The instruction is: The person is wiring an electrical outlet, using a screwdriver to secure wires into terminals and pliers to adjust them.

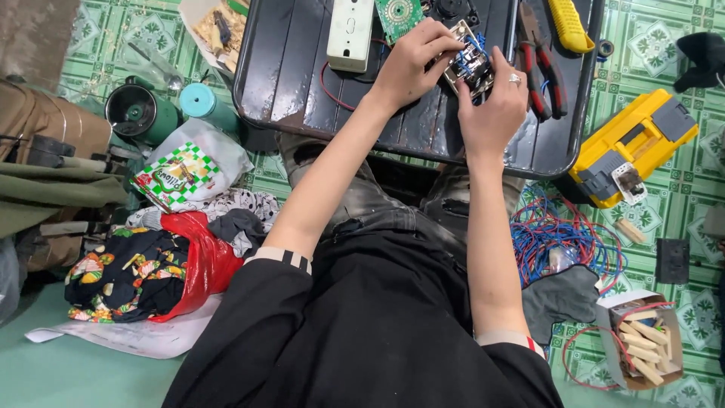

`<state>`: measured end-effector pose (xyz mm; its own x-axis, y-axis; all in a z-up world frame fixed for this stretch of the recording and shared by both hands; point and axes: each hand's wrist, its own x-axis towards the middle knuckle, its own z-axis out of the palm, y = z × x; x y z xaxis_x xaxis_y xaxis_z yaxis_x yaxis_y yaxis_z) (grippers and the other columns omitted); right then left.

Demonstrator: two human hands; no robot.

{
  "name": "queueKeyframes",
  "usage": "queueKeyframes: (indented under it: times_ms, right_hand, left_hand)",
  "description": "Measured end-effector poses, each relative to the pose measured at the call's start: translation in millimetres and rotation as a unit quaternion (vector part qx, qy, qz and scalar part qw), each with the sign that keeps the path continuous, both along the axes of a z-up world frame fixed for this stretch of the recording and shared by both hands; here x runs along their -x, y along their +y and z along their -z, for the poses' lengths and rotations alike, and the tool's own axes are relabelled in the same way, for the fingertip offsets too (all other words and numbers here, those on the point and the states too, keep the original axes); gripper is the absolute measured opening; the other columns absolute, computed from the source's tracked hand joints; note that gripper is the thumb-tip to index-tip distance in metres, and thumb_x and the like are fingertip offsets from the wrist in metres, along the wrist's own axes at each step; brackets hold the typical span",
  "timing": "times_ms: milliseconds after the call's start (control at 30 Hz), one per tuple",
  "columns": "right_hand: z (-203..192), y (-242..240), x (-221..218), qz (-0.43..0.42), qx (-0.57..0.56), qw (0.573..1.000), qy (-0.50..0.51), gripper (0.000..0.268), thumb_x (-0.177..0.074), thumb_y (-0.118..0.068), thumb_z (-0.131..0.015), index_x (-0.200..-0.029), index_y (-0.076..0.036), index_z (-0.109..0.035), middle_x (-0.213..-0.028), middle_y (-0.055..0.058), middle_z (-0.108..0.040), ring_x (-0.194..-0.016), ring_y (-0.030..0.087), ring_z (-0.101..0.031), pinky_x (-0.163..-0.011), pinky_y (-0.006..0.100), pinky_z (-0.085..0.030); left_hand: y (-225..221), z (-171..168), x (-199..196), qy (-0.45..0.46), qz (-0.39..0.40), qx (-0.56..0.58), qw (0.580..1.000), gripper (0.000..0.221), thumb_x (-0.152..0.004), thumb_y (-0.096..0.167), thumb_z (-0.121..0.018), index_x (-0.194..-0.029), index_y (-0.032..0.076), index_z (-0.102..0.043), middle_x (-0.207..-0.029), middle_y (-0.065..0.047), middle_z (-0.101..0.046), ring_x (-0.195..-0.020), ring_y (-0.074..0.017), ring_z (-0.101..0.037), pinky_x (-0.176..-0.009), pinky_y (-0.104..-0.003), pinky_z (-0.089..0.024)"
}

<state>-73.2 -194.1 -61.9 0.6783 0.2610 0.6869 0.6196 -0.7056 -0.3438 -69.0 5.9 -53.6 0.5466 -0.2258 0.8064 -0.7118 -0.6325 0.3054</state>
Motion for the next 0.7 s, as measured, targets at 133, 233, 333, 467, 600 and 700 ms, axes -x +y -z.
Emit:
queueKeyframes:
  times_ms: [133, 233, 333, 467, 600, 700]
  right_hand:
    - [-1, 0, 1, -0.004, 0.001, 1.000, 0.007, 0.061, -0.090, -0.020, -0.096, -0.138, -0.006, -0.059, -0.115, 0.011, -0.076, -0.108, 0.030, -0.067, -0.090, 0.043, -0.058]
    - [0, 0, 0, 0.001, 0.003, 1.000, 0.003, 0.060, -0.090, -0.019, -0.095, -0.137, -0.006, -0.060, -0.116, 0.013, -0.076, -0.110, 0.032, -0.067, -0.090, 0.044, -0.059]
    - [1, -1, -1, -0.003, 0.001, 1.000, -0.003, 0.059, -0.091, -0.020, -0.095, -0.136, -0.005, -0.061, -0.116, 0.013, -0.076, -0.109, 0.032, -0.066, -0.089, 0.045, -0.059]
    - [2, 0, 0, 0.001, 0.002, 1.000, 0.003, 0.057, -0.091, -0.021, -0.094, -0.136, -0.005, -0.062, -0.115, 0.014, -0.077, -0.109, 0.034, -0.067, -0.092, 0.046, -0.058]
    - [0, 0, 2, -0.003, 0.001, 1.000, -0.001, 0.057, -0.090, -0.018, -0.094, -0.135, -0.005, -0.062, -0.115, 0.014, -0.077, -0.109, 0.034, -0.067, -0.092, 0.045, -0.058]
    - [-3, 0, 3, -0.007, 0.003, 1.000, -0.001, 0.054, -0.090, -0.016, -0.094, -0.133, -0.004, -0.063, -0.113, 0.015, -0.076, -0.107, 0.034, -0.067, -0.088, 0.046, -0.058]
  left_hand:
    - [0, 0, 0, 0.001, 0.003, 0.006, 1.000, 0.015, -0.097, -0.001, -0.071, -0.112, 0.001, -0.067, -0.103, -0.011, -0.064, -0.092, -0.0263, -0.062, -0.080, -0.036, -0.058]
    - [1, 0, -1, -0.008, 0.005, 0.001, 1.000, 0.015, -0.097, -0.001, -0.071, -0.111, 0.002, -0.067, -0.102, -0.010, -0.063, -0.091, -0.0259, -0.061, -0.078, -0.036, -0.058]
    - [1, -1, 0, -0.007, 0.012, 0.003, 1.000, 0.014, -0.098, -0.002, -0.069, -0.111, 0.001, -0.066, -0.102, -0.011, -0.063, -0.091, -0.0265, -0.061, -0.078, -0.037, -0.057]
    - [0, -1, 1, -0.004, 0.007, 0.007, 1.000, 0.014, -0.098, -0.001, -0.069, -0.111, 0.002, -0.066, -0.102, -0.010, -0.063, -0.091, -0.0260, -0.060, -0.077, -0.036, -0.057]
    - [0, -2, 3, -0.011, 0.001, -0.015, 1.000, 0.017, -0.103, 0.006, -0.069, -0.119, 0.003, -0.064, -0.105, -0.011, -0.062, -0.091, -0.0262, -0.060, -0.078, -0.037, -0.055]
    - [3, 9, -7, -0.008, -0.020, -0.066, 0.998, 0.020, -0.100, -0.002, -0.068, -0.119, -0.001, -0.064, -0.104, -0.011, -0.061, -0.093, -0.0264, -0.058, -0.074, -0.037, -0.058]
